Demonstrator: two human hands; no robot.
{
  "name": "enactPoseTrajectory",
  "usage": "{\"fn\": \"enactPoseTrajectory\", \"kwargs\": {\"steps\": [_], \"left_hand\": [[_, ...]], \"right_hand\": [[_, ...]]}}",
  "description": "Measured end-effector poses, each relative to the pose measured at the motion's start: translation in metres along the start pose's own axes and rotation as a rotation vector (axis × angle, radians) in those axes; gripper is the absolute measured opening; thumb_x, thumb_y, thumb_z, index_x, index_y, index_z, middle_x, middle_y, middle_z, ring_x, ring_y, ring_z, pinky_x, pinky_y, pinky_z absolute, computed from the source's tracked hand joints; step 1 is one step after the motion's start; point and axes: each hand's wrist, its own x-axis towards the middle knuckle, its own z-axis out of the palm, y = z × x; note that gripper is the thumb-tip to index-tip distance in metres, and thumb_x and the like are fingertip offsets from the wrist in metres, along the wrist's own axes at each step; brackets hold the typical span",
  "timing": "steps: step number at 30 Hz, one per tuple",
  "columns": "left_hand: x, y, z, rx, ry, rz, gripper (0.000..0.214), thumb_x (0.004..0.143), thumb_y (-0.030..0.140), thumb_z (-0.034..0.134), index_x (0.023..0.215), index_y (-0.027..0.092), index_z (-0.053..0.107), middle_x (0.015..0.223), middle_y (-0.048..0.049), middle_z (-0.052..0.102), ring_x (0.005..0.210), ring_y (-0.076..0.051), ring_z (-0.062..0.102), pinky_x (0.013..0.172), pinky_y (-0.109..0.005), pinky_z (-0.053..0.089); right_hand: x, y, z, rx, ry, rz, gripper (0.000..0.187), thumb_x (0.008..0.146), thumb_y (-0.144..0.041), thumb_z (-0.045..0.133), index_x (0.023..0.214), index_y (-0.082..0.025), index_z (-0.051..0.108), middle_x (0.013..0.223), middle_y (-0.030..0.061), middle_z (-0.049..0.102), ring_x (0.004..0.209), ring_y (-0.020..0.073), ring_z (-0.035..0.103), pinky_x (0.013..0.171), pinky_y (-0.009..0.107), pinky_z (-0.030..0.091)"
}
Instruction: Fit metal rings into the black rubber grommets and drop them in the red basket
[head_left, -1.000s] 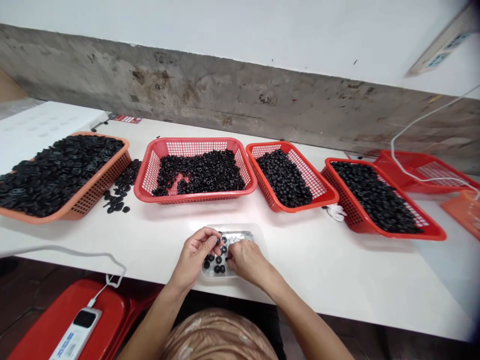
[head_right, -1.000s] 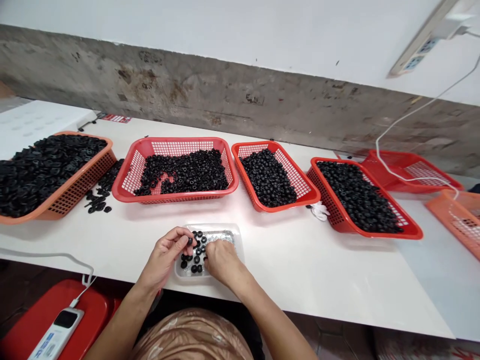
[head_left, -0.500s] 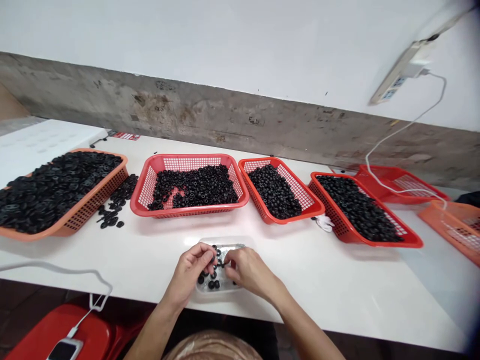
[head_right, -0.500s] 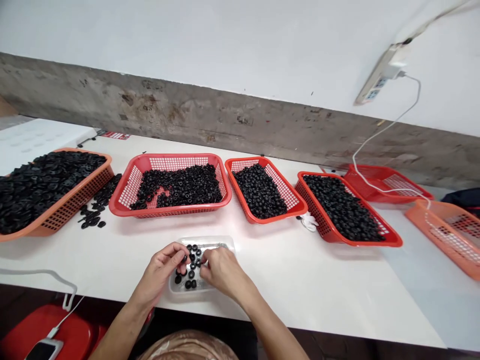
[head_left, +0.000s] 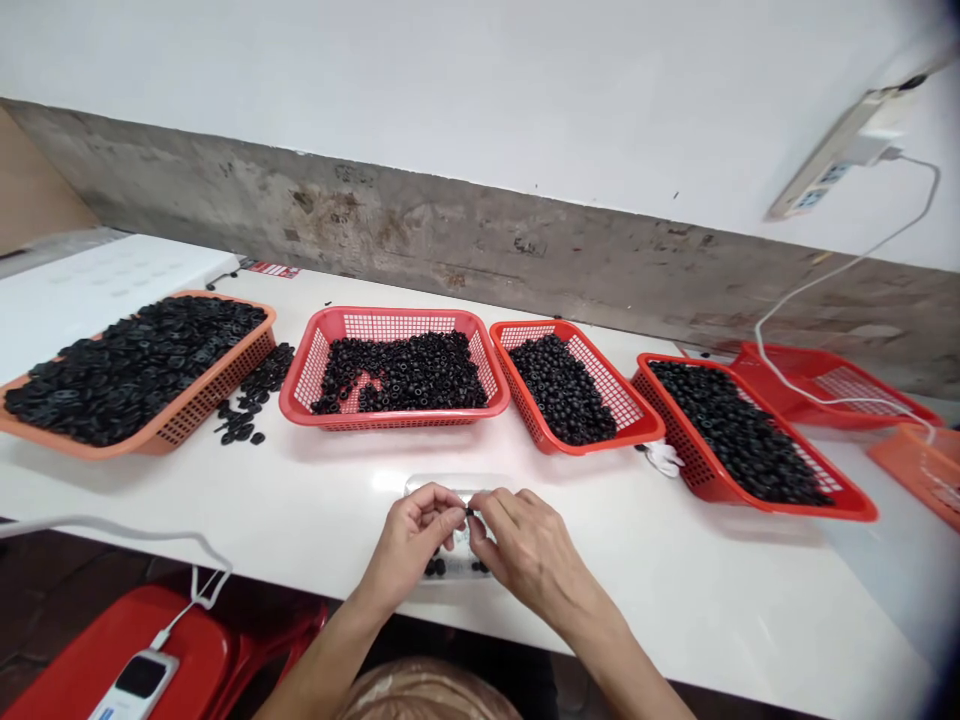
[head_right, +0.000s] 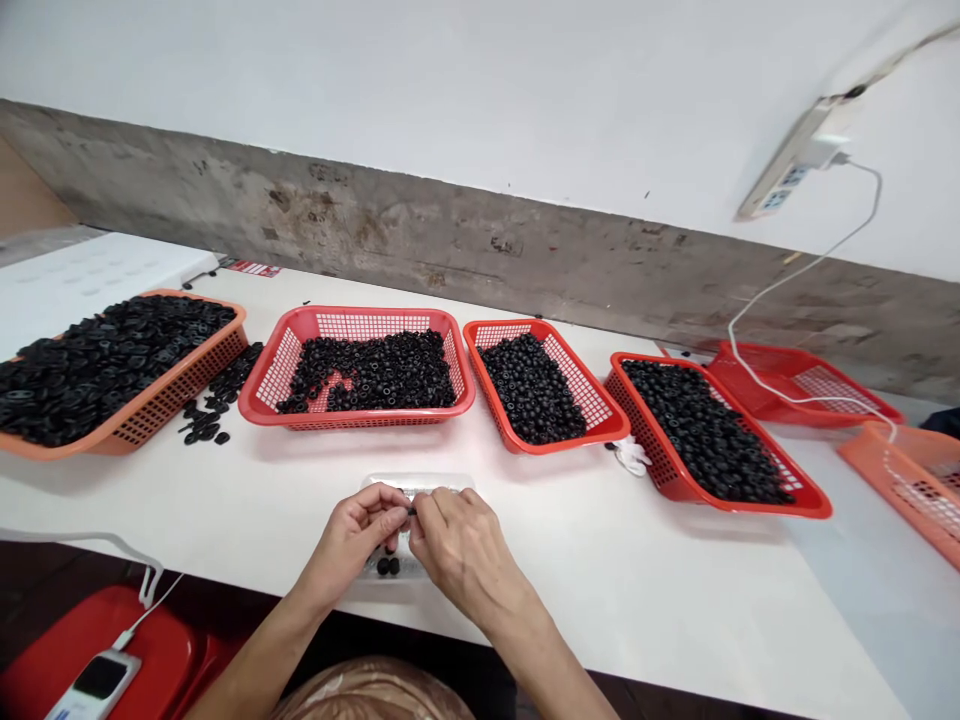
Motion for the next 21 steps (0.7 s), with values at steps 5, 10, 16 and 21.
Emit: {"fn": "enactPoseTrajectory", "kwargs": {"steps": [5,10,16,21], "left_hand": [[0.001,0.005,-0.002,-0.030,-0.026,-0.011,0.028,0.083,0.042,0.070,0.092,0.016,0.069,0.065,0.0016,0.059,0.058,-0.010,0.051,0.059,-0.022,0.041],[0.001,0.008,-0.001,-0.259,-0.099,-0.139,0.034,0.077,0.045,0.076,0.088,0.014,0.068,0.068,-0.0008,0.063,0.053,-0.007,0.047,0.055,-0.020,0.036],[0.000,0.008,-0.002,-0.365,-0.139,-0.175,0.031,0.078,0.040,0.078,0.090,0.013,0.071,0.069,-0.0014,0.064,0.053,-0.005,0.048,0.054,-0.017,0.036],[0.000,0.009,-0.002,-0.440,-0.129,-0.193,0.028,0.076,0.038,0.080,0.086,0.013,0.071,0.068,-0.0010,0.064,0.052,-0.004,0.049,0.052,-0.015,0.036]], "right_hand": [[-0.004,0.001,0.002,0.149,0.055,0.018,0.011,0.097,-0.015,0.048,0.097,-0.017,0.059,0.076,0.0022,0.065,0.068,0.0152,0.062,0.065,0.029,0.041],[-0.007,0.005,0.001,0.433,0.060,0.050,0.027,0.098,-0.013,0.050,0.123,-0.021,0.058,0.097,0.0062,0.070,0.088,0.0166,0.066,0.074,0.028,0.051],[-0.008,0.005,0.009,0.693,0.139,0.079,0.036,0.097,-0.011,0.052,0.129,-0.026,0.059,0.101,0.0058,0.071,0.092,0.0166,0.067,0.079,0.029,0.055],[-0.004,0.002,0.012,0.852,0.186,0.181,0.024,0.095,-0.013,0.056,0.113,-0.023,0.067,0.091,0.0044,0.069,0.083,0.0148,0.066,0.072,0.025,0.055]]}}
